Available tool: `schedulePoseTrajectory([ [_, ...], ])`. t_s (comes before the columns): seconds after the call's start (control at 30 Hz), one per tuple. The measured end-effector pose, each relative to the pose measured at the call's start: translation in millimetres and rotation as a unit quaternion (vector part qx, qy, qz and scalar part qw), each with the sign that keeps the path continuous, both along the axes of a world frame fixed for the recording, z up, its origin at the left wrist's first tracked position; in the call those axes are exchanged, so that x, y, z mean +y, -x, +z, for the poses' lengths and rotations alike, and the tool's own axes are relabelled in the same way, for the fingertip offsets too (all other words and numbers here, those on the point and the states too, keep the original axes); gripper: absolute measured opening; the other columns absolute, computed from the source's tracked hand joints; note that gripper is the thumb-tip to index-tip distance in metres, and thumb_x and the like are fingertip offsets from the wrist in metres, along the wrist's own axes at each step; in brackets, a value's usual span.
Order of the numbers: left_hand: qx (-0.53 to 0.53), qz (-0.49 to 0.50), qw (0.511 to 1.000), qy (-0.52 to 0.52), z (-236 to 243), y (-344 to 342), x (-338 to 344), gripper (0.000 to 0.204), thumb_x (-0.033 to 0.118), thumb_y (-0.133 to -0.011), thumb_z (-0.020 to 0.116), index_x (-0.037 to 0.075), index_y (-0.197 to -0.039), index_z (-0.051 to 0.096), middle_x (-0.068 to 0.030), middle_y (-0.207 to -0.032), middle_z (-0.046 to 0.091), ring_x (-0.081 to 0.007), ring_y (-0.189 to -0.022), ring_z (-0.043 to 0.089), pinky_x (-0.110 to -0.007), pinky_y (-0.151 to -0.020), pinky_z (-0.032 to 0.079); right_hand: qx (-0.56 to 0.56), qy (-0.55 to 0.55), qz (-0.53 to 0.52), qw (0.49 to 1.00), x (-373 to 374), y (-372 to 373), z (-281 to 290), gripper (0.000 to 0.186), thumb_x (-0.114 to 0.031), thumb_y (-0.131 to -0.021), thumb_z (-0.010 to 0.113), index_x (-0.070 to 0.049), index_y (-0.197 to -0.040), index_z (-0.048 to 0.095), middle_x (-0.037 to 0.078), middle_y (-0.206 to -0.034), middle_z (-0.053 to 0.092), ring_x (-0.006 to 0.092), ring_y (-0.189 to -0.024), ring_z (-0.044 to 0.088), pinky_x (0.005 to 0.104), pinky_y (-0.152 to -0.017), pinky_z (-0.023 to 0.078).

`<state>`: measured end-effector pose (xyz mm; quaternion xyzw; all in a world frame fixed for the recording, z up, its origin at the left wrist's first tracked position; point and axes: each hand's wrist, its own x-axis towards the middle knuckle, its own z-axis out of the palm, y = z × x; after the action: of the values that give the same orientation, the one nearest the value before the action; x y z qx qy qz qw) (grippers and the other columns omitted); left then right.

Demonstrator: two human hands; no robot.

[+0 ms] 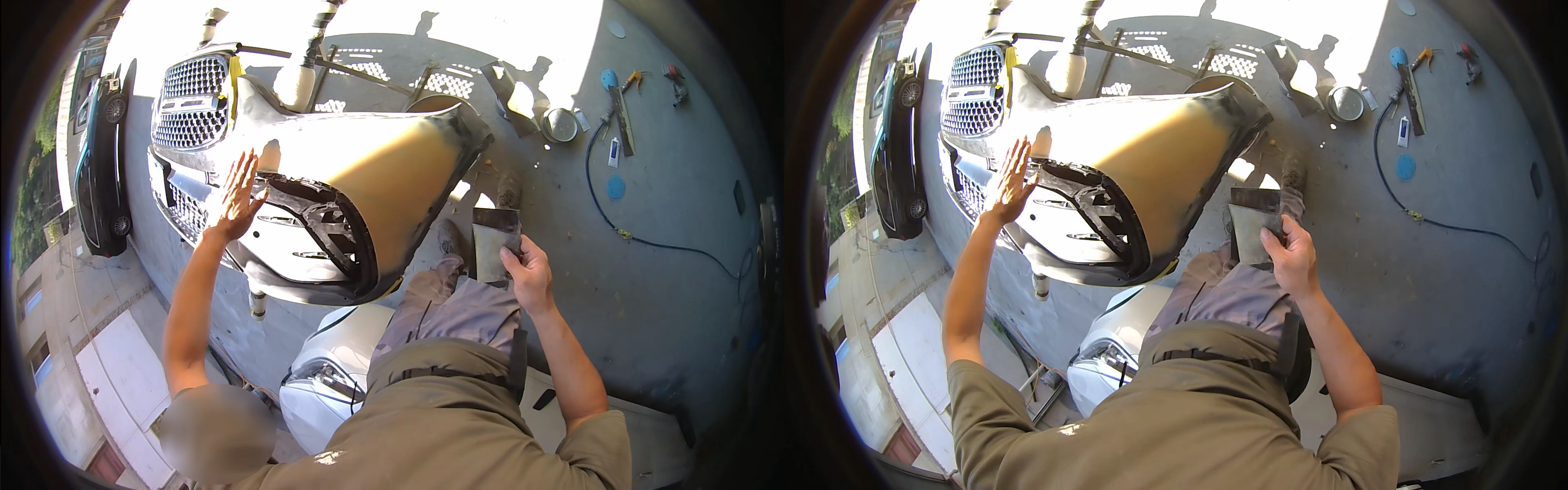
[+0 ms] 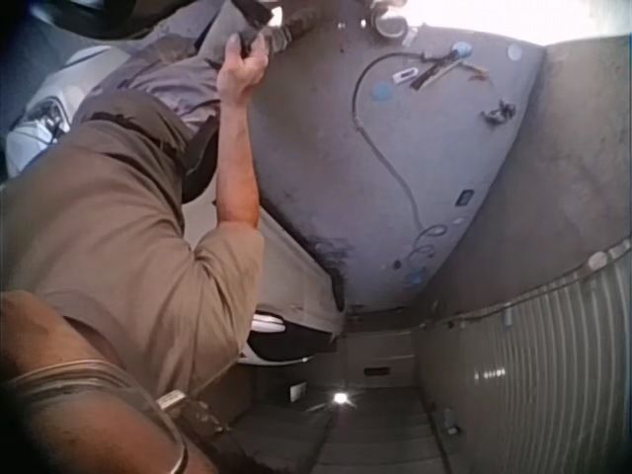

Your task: The person applies body filler to a damaged area on a car bumper using a metal spreader and a sanding block. They smooth the filler across the surface, then sand the area to level it. The person repeats the process by adding more filler and sanding again.

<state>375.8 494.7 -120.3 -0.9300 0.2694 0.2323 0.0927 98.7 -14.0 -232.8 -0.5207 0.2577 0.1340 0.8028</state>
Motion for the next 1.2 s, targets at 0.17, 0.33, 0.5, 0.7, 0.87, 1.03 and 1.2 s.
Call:
schedulePoseTrajectory([
  [0.17, 0.083, 0.000, 0.996, 0.026, -77.5, 6.2, -134.5, 0.097, 0.069, -0.111, 0.028, -0.008, -0.169, 0.016, -0.0256, -0.179, 0.009, -0.0368, -0.167, 0.007, -0.048, -0.136, 0.010, -0.005, -0.010, 0.020, 1.000, 7.6, -2.8, 0.2, 0.008, -0.011, -0.107, 0.067, -0.004, -0.104, 0.066, -0.010, -0.082, 0.056, 0.0001, -0.071, 0.043, 0.0220, -0.062, 0.037],
  [0.33, -0.003, 0.072, 0.997, -0.022, -111.7, 26.1, -199.5, 0.104, 0.072, -0.108, 0.035, -0.010, -0.169, 0.013, -0.0253, -0.179, 0.009, -0.0364, -0.167, 0.007, -0.044, -0.136, 0.011, -0.008, 0.010, 0.016, 1.000, 4.6, 5.5, 6.1, 0.009, -0.012, -0.107, 0.069, -0.003, -0.105, 0.067, -0.010, -0.082, 0.057, 0.0000, -0.070, 0.044, 0.0217, -0.061, 0.036],
  [0.5, -0.031, 0.021, 0.999, -0.029, -85.3, 72.6, -181.5, 0.103, 0.070, -0.108, 0.040, -0.008, -0.169, 0.014, -0.0230, -0.179, 0.015, -0.0357, -0.167, 0.013, -0.045, -0.136, 0.014, 0.000, 0.019, -0.012, 1.000, -3.4, 13.8, 2.3, 0.010, -0.012, -0.106, 0.068, -0.002, -0.108, 0.068, -0.009, -0.083, 0.059, 0.0000, -0.070, 0.046, 0.0215, -0.062, 0.038],
  [0.7, -0.052, -0.060, 0.997, -0.004, -81.9, 106.4, -178.2, 0.101, 0.067, -0.107, 0.045, -0.005, -0.170, 0.014, -0.0215, -0.179, 0.017, -0.0338, -0.167, 0.014, -0.045, -0.137, 0.011, 0.016, 0.004, -0.018, 1.000, 4.9, 26.5, -3.2, 0.011, -0.012, -0.107, 0.068, -0.002, -0.111, 0.068, -0.008, -0.085, 0.061, -0.0002, -0.074, 0.049, 0.0215, -0.065, 0.041],
  [0.87, -0.039, -0.086, 0.995, -0.042, -151.5, 46.6, -238.4, 0.099, 0.066, -0.108, 0.043, -0.007, -0.170, 0.016, -0.0205, -0.179, 0.017, -0.0312, -0.168, 0.012, -0.043, -0.137, 0.010, 0.026, -0.001, -0.034, 0.999, 7.9, 40.3, 0.5, 0.011, -0.012, -0.106, 0.068, -0.002, -0.110, 0.069, -0.007, -0.088, 0.063, 0.0002, -0.077, 0.052, 0.0221, -0.067, 0.044],
  [1.03, -0.040, -0.130, 0.988, -0.067, -162.1, 74.9, -242.0, 0.099, 0.063, -0.107, 0.047, -0.009, -0.168, 0.019, -0.0217, -0.179, 0.015, -0.0306, -0.168, 0.009, -0.042, -0.138, 0.007, 0.031, 0.021, -0.052, 0.998, -3.2, 46.8, 1.3, 0.013, -0.012, -0.106, 0.068, -0.001, -0.111, 0.069, -0.007, -0.087, 0.064, 0.0009, -0.076, 0.053, 0.0220, -0.068, 0.044],
  [1.2, 0.070, -0.255, 0.958, -0.108, -145.2, 118.5, -224.6, 0.097, 0.062, -0.106, 0.049, -0.008, -0.168, 0.022, -0.0199, -0.180, 0.014, -0.0300, -0.168, 0.008, -0.041, -0.138, 0.005, 0.031, 0.007, -0.067, 0.997, -5.5, 43.2, -1.7, 0.012, -0.012, -0.106, 0.067, -0.001, -0.110, 0.069, -0.007, -0.086, 0.062, 0.0009, -0.076, 0.051, 0.0218, -0.068, 0.044],
])
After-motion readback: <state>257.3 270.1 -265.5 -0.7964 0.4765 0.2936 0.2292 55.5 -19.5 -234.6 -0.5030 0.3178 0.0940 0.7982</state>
